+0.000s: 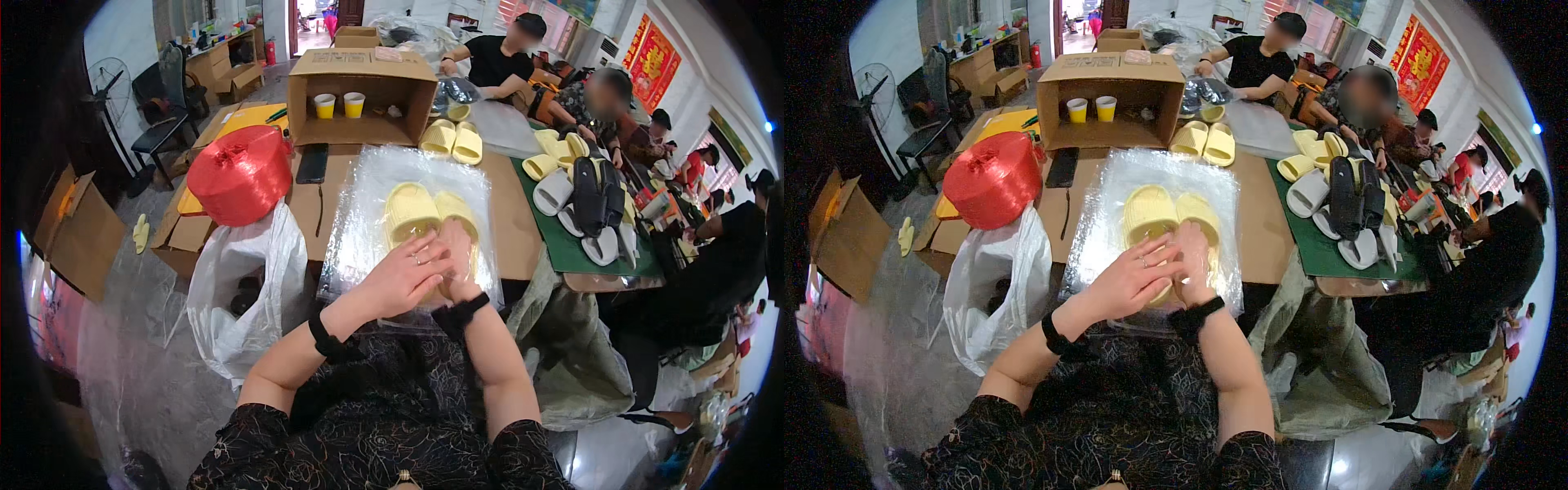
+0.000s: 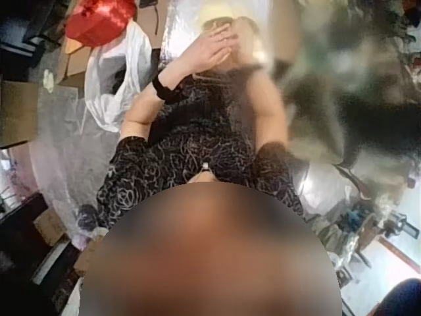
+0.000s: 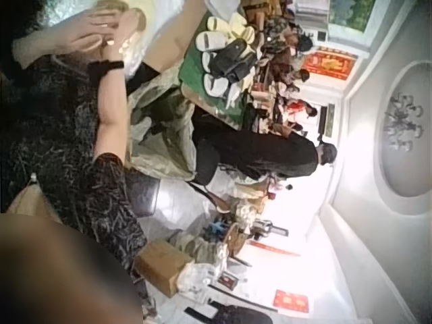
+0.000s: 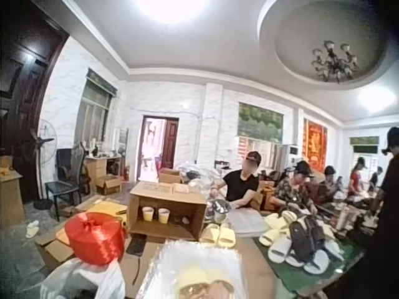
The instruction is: The recorder is seen placing pairs of plastic sandals/slides into transparent plastic bags.
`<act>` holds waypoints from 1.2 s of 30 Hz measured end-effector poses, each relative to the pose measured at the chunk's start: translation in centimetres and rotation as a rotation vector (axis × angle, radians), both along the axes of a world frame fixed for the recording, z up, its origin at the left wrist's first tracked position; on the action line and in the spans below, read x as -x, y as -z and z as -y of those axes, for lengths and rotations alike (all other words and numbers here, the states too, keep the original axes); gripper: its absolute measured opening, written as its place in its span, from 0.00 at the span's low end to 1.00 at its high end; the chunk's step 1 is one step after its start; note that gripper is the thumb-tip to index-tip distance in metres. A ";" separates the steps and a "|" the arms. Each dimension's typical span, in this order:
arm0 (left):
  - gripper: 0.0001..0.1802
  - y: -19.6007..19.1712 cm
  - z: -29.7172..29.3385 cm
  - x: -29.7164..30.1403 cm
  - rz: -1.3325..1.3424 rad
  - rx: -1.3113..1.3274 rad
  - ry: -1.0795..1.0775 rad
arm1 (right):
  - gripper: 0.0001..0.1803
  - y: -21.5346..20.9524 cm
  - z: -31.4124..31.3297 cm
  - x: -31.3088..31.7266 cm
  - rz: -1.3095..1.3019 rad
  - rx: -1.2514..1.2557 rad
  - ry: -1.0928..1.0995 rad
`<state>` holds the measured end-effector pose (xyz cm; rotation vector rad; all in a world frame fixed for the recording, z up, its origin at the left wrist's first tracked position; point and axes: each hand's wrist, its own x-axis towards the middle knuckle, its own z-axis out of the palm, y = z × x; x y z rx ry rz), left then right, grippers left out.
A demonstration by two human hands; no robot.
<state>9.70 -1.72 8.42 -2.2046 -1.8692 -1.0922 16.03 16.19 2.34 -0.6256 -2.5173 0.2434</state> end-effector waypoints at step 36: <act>0.17 5.5 -15.0 6.2 0.081 0.292 -0.989 | 0.17 3.2 -5.5 -5.3 -0.168 0.480 -0.234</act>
